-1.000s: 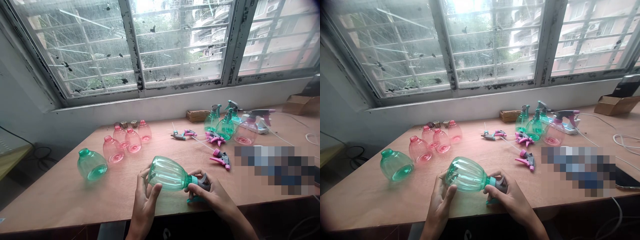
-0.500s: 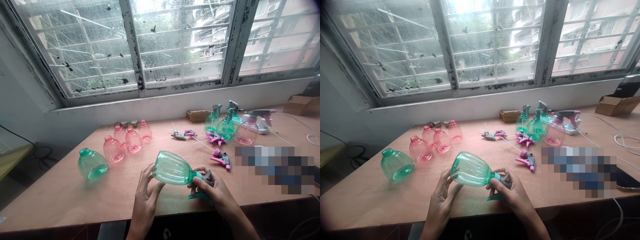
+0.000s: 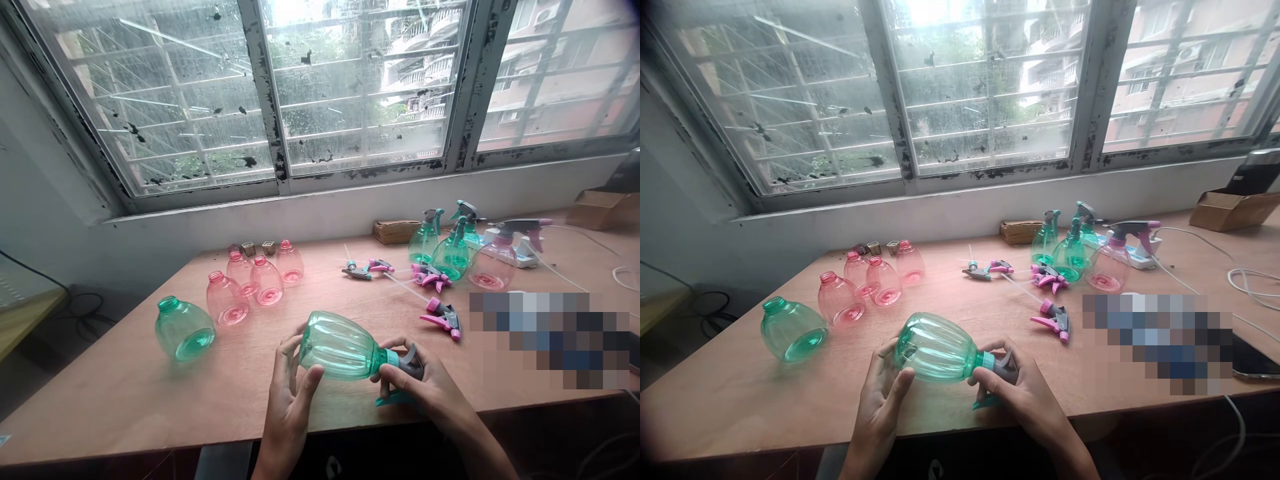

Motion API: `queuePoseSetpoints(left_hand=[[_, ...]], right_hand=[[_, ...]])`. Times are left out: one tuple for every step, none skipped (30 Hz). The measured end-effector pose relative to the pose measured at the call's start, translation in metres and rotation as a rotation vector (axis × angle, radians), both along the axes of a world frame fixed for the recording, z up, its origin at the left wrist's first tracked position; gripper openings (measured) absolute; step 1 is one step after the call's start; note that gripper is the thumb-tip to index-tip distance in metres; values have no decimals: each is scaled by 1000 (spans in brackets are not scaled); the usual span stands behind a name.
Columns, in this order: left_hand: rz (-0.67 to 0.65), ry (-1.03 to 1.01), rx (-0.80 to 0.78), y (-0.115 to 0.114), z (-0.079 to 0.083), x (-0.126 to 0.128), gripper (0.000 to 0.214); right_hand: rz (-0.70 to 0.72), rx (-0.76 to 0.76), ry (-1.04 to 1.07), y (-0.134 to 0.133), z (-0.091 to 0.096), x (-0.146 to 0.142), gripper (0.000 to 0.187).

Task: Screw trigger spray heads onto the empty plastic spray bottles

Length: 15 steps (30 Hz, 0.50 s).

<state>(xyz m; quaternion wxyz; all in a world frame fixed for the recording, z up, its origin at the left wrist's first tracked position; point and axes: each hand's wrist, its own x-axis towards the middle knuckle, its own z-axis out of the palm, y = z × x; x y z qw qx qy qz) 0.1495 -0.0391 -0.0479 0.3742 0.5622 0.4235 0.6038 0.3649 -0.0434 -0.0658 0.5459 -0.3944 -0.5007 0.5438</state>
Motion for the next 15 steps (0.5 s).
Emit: queuePoseSetpoints(left_hand=[[-7, 4, 9, 0, 0, 0, 46], [-13, 13, 18, 1, 0, -1, 46], [-20, 26, 25, 1, -1, -1, 45], [-27, 41, 28, 1, 0, -1, 44], [-35, 55, 30, 1, 0, -2, 42], [-41, 65, 33, 2, 0, -2, 40], [-46, 71, 38, 2, 0, -2, 39], [-50, 73, 39, 2, 0, -2, 38], [-56, 70, 35, 2, -1, -2, 39], [-61, 64, 28, 2, -1, -1, 40], [-66, 55, 18, 2, -1, -1, 43], [-70, 43, 7, 1, -2, 0, 46], [-73, 30, -1, 0, -2, 0, 48], [-75, 18, -7, 0, -2, 1, 50], [-75, 9, -12, -1, -2, 1, 52]], right_hand=[[-6, 8, 8, 1, -1, 0, 42], [-10, 11, 19, 2, -2, 0, 42], [-12, 11, 36, 2, -3, 0, 42], [-13, 8, 54, 3, -4, 1, 42], [-12, 4, 71, 4, -4, 1, 43], [-10, 0, 86, 4, -5, 2, 43], [-8, -3, 95, 4, -5, 2, 43], [-8, -6, 100, 4, -6, 3, 44], [-7, -8, 102, 4, -6, 3, 44], [-8, -7, 103, 4, -6, 3, 44], [-10, -6, 105, 4, -6, 3, 44], [-12, -4, 109, 4, -5, 2, 44], [-12, -2, 117, 3, -5, 2, 44], [-11, 0, 125, 3, -4, 1, 45], [-10, 0, 132, 2, -3, 1, 45]])
